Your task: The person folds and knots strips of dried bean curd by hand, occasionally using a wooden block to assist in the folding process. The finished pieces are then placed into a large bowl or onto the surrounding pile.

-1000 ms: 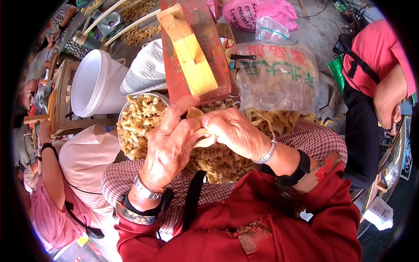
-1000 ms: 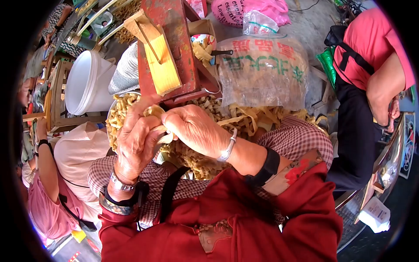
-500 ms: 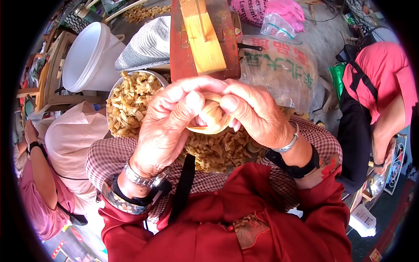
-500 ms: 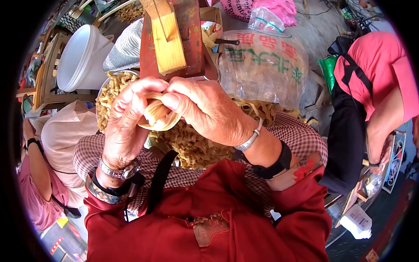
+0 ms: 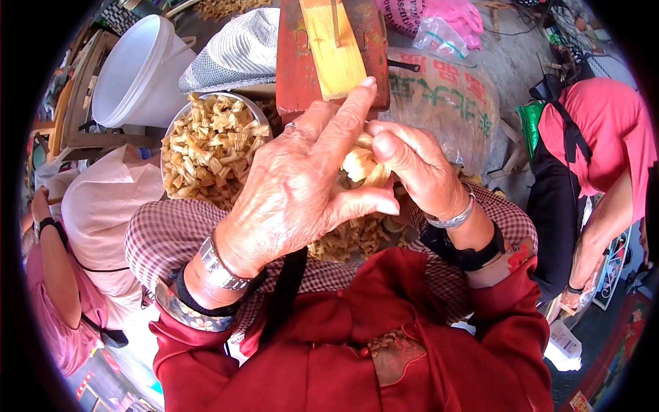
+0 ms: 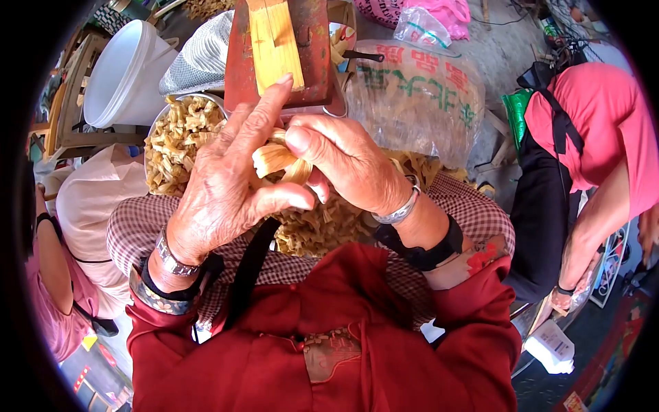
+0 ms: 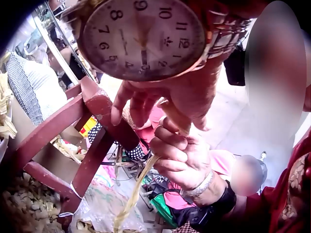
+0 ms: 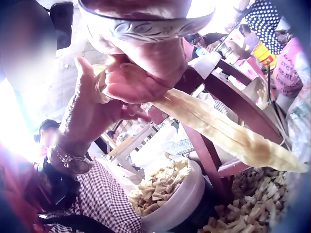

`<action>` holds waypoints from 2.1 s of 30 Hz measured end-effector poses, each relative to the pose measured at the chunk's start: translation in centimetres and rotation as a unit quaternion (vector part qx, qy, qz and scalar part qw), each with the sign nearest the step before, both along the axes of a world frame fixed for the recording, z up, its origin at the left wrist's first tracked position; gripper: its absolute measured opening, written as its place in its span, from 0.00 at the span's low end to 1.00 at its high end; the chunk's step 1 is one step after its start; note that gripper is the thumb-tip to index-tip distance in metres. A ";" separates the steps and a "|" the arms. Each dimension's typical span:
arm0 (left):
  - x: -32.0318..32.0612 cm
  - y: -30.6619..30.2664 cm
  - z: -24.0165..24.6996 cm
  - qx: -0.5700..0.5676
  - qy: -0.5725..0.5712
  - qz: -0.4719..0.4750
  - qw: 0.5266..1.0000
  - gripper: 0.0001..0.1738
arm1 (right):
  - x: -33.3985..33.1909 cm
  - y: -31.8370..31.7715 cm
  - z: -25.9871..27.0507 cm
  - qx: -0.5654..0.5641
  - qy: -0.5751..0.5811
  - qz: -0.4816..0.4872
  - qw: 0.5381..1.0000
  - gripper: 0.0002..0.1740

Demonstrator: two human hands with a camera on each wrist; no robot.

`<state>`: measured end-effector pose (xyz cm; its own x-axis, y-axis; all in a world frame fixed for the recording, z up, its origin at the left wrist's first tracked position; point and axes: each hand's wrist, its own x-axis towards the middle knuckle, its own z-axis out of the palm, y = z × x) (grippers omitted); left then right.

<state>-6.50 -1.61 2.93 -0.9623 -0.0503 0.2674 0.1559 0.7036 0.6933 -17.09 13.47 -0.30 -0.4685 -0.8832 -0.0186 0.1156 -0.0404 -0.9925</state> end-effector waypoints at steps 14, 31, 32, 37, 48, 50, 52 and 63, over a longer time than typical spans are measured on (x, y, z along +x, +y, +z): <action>0.3 0.6 -2.1 0.287 -0.043 -0.005 0.957 0.30 | 1.0 -0.4 0.1 0.034 0.006 -0.048 0.998 0.16; 0.4 -2.1 -1.2 0.746 -0.094 -0.064 0.656 0.34 | -0.6 2.2 -0.6 0.046 0.211 -0.112 0.970 0.15; 0.5 -2.3 -1.3 0.734 -0.097 -0.060 0.670 0.35 | -0.5 2.1 -0.7 0.056 0.236 -0.098 0.965 0.14; 0.2 -1.9 -0.3 0.585 -0.143 0.072 0.796 0.45 | -0.4 1.2 -1.2 0.070 0.235 -0.112 0.963 0.13; 0.6 -2.4 0.6 0.576 -0.166 0.123 0.791 0.10 | 0.2 0.2 -0.1 0.061 0.240 0.009 0.969 0.11; 0.9 -3.4 1.2 0.604 -0.117 0.124 0.778 0.07 | -1.1 0.6 1.6 0.047 0.233 0.018 0.971 0.11; 0.7 -4.0 1.6 0.634 -0.090 0.115 0.759 0.06 | -2.0 0.3 3.1 0.043 0.279 0.007 0.959 0.11; -7.2 -6.3 3.6 0.515 0.006 0.123 0.848 0.08 | -8.9 -4.2 5.5 0.039 0.527 -0.169 0.832 0.12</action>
